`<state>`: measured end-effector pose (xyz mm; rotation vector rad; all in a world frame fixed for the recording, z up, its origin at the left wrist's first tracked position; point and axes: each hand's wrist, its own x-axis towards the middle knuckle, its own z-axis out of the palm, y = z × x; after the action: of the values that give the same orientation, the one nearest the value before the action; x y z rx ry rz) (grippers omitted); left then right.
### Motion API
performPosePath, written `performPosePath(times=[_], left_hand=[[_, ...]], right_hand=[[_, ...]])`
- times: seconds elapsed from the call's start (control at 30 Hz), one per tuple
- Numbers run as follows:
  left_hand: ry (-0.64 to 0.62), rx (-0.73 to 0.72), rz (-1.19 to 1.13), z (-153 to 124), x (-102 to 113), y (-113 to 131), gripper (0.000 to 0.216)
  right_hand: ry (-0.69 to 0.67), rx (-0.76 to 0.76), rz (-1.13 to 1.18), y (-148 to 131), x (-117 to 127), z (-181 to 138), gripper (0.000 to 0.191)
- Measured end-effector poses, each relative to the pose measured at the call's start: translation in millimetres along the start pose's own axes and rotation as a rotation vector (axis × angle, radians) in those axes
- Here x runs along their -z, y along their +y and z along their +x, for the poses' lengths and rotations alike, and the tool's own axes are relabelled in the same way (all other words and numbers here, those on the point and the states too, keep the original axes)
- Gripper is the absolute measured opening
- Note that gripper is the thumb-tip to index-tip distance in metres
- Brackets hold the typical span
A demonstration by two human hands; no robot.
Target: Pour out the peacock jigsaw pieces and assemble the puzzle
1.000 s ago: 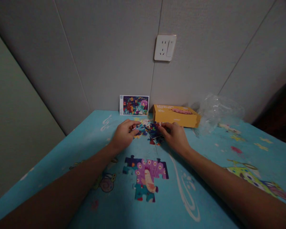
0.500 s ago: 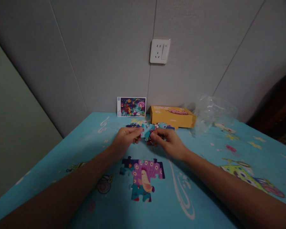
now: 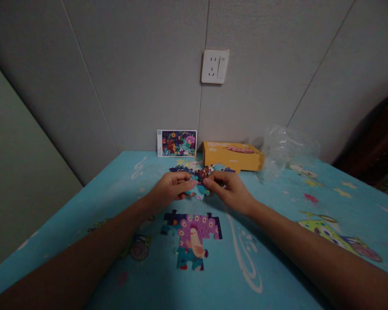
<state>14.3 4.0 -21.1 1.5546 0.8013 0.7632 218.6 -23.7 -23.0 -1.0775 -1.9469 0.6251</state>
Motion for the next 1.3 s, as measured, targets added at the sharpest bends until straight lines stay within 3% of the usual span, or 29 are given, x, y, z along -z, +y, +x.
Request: performPosePath(times=[0.17, 0.77, 1.07, 1.3], left_hand=[[-0.039, -0.052, 0.16, -0.6, 5.0, -0.2, 0.035], [-0.087, -0.068, 0.077, -1.5, 10.8, 2.0, 0.025], [-0.141, -0.074, 0.184, -0.1, 11.4, -2.0, 0.025], [-0.11, -0.072, 0.242, 0.2, 10.9, -2.5, 0.026]], right_hand=[[-0.013, 0.004, -0.038, -4.3, -1.3, -0.8, 0.037], [-0.112, 0.031, -0.063, -4.8, -3.4, -2.4, 0.035], [-0.176, 0.056, -0.184, -4.4, -1.9, -2.6, 0.036], [-0.206, 0.052, -0.151, -4.5, -1.4, -3.5, 0.035]])
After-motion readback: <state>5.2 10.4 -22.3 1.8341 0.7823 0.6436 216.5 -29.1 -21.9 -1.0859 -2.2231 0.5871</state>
